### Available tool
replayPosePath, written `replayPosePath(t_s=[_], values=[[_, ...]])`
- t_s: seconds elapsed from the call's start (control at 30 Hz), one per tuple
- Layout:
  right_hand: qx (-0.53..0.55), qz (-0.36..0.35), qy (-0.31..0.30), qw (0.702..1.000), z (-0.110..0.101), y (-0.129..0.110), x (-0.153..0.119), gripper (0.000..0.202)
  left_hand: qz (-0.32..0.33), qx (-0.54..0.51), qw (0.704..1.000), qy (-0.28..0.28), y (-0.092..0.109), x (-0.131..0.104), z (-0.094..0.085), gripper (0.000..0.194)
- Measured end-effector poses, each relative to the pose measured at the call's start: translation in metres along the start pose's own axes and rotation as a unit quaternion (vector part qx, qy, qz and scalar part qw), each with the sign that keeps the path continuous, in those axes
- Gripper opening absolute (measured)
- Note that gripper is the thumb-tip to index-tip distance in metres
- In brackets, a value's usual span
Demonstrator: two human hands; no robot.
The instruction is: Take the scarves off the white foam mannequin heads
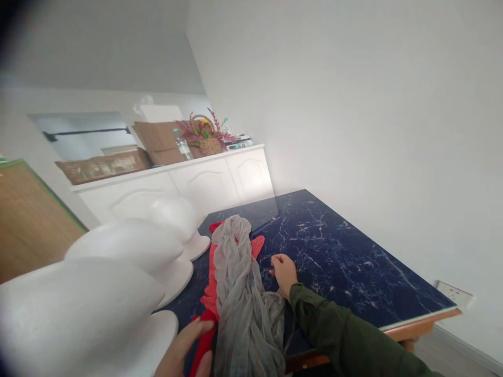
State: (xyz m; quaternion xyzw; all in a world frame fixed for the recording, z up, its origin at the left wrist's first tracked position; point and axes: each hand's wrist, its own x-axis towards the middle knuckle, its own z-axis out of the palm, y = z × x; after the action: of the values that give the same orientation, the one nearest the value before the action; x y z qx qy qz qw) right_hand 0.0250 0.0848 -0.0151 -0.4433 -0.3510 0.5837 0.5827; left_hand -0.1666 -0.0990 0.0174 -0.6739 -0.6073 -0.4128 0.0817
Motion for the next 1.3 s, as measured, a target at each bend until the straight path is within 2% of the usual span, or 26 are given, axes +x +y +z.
replayPosePath(t_s=[0.03,0.07,0.13,0.2,0.27,0.33,0.43,0.53,0.6,0.67,0.73,0.87,0.97,1.1,1.3], values=[[0.014,0.017,-0.003,1.000,-0.001,-0.002,0.002,0.010,0.090,-0.021,0.995,-0.043,0.013,0.024,0.011,0.034],[0.032,0.036,-0.010,0.999,-0.002,-0.005,0.003,0.010,0.137,-0.034,0.987,-0.074,0.026,0.049,0.022,0.032],[0.066,0.069,-0.034,0.995,-0.006,-0.012,0.006,0.015,0.177,-0.066,0.975,-0.120,0.048,0.094,0.049,0.033],[0.123,0.109,-0.099,0.982,-0.011,-0.018,0.009,0.024,0.194,-0.107,0.962,-0.160,0.061,0.124,0.081,0.034],[0.178,0.162,-0.213,0.947,-0.014,-0.021,0.015,0.037,0.168,-0.153,0.958,-0.175,0.061,0.136,0.117,0.042],[0.190,0.220,-0.329,0.898,-0.014,-0.021,0.023,0.051,0.111,-0.206,0.952,-0.198,0.050,0.136,0.150,0.051],[0.112,0.306,-0.434,0.840,-0.009,-0.017,0.041,0.065,0.014,-0.302,0.926,-0.226,0.024,0.132,0.181,0.048],[0.021,0.369,-0.488,0.791,-0.005,-0.012,0.057,0.068,-0.057,-0.358,0.892,-0.270,0.006,0.133,0.188,0.031],[0.003,0.379,-0.500,0.778,-0.004,-0.009,0.062,0.065,-0.088,-0.365,0.880,-0.292,0.004,0.135,0.185,0.023],[0.011,0.381,-0.500,0.778,-0.004,-0.008,0.063,0.059,-0.100,-0.367,0.879,-0.287,0.007,0.135,0.183,0.019],[0.016,0.376,-0.484,0.790,-0.004,-0.008,0.060,0.054,-0.095,-0.366,0.883,-0.278,0.011,0.134,0.181,0.019],[0.003,0.344,-0.435,0.832,-0.004,-0.012,0.048,0.045,-0.070,-0.360,0.882,-0.295,0.016,0.132,0.177,0.019],[-0.006,0.321,-0.415,0.851,-0.004,-0.017,0.040,0.041,-0.052,-0.361,0.880,-0.304,0.016,0.132,0.175,0.019],[-0.010,0.306,-0.401,0.863,-0.004,-0.018,0.037,0.037,-0.045,-0.355,0.881,-0.309,0.015,0.131,0.174,0.019],[-0.006,0.300,-0.399,0.867,-0.005,-0.012,0.040,0.036,-0.036,-0.358,0.880,-0.310,0.014,0.130,0.177,0.019]])
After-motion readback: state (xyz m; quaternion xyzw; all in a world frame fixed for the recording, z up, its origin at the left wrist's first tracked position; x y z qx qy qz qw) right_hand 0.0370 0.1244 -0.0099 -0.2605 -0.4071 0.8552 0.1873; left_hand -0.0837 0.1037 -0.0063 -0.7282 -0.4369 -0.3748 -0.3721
